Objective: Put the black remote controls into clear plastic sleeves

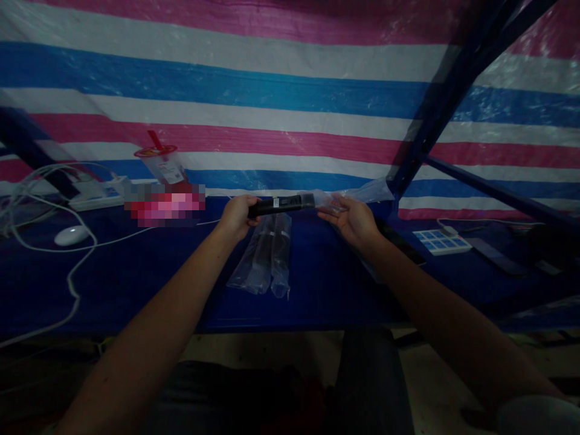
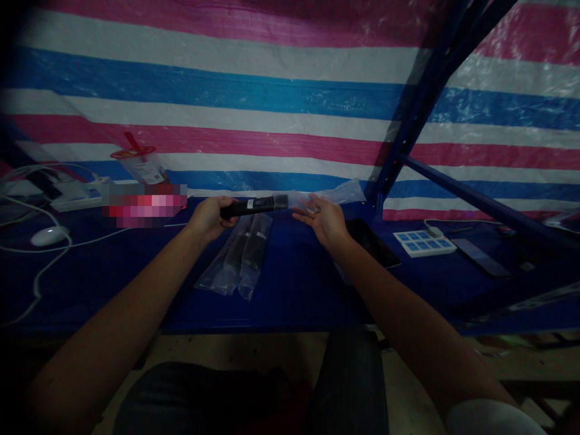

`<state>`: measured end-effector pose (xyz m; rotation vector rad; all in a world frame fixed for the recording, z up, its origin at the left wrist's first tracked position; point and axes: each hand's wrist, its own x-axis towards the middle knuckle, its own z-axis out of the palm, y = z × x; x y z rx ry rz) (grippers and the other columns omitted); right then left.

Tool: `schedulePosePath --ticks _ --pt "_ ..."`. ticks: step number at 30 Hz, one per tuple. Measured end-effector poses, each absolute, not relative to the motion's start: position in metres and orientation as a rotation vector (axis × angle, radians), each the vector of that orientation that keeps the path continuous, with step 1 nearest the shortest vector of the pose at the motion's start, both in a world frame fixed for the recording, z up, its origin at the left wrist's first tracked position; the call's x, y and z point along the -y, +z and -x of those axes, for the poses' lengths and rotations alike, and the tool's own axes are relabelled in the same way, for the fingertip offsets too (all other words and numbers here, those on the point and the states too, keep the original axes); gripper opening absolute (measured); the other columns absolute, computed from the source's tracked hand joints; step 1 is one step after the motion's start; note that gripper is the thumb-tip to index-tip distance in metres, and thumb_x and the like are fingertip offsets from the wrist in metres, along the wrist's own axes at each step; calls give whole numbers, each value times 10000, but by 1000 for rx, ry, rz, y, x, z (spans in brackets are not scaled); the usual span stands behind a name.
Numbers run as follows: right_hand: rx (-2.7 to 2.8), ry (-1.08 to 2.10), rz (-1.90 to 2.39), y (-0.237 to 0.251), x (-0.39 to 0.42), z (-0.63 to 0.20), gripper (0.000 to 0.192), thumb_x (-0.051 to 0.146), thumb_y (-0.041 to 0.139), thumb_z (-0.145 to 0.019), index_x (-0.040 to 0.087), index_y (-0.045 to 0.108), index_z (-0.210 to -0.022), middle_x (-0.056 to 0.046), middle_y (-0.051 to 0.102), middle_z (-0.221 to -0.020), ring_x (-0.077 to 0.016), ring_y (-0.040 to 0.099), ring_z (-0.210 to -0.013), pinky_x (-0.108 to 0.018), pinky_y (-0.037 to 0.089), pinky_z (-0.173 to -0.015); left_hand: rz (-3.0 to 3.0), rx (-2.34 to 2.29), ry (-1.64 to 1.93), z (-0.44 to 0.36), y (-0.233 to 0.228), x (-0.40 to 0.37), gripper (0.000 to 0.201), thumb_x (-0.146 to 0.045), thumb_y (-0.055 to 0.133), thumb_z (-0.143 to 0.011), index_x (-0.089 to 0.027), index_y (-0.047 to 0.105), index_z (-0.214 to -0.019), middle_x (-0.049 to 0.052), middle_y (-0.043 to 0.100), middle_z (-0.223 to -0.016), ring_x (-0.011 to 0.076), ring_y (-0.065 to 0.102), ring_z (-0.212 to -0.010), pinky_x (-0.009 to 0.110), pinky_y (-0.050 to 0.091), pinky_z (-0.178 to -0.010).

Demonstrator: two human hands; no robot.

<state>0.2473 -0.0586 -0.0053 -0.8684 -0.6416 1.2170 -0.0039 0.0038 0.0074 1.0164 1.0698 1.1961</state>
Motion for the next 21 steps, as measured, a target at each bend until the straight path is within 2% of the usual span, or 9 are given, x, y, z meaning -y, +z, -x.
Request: schedulePosePath --ticks 3,7,11,16,21 --pt "690 1220 829 -4 61 -245 94 171 633 -847 203 602 -930 -80 722 -966 -235 738 -839 -443 631 -835 -1045 -1101 1186 1 8 -1 68 -145 525 -752 -133 571 -800 43 523 -571 124 460 -381 195 218 -320" --pt "737 1217 805 -2 64 -243 285 137 684 -780 207 584 -1037 -70 728 -1016 -216 740 -804 -454 615 -886 -1044 -1107 1158 0 10 2 82 -159 530 -772 -127 589 -820 55 562 -608 136 495 -403 205 297 -340" --pt "832 1234 764 -2 65 -241 450 150 736 -727 257 543 -1119 -47 727 -1071 -226 734 -886 -475 606 -912 -1035 -1087 1152 -1 9 1 81 -144 525 -780 -128 590 -826 59 579 -639 139 514 -412 207 323 -354" --pt "891 1207 756 -5 67 -237 623 86 774 -626 284 518 -1158 -19 698 -1076 -231 717 -918 -446 622 -836 -1030 -1006 1130 -2 4 -1 99 -127 524 -796 -133 590 -870 72 606 -686 147 551 -434 217 357 -380" --pt "941 1141 761 -4 69 -234 619 144 788 -649 302 509 -1180 -29 652 -1249 -227 692 -972 -394 626 -746 -1100 -952 1084 -4 6 3 77 -147 504 -870 -131 578 -881 77 615 -698 146 568 -446 218 373 -391"
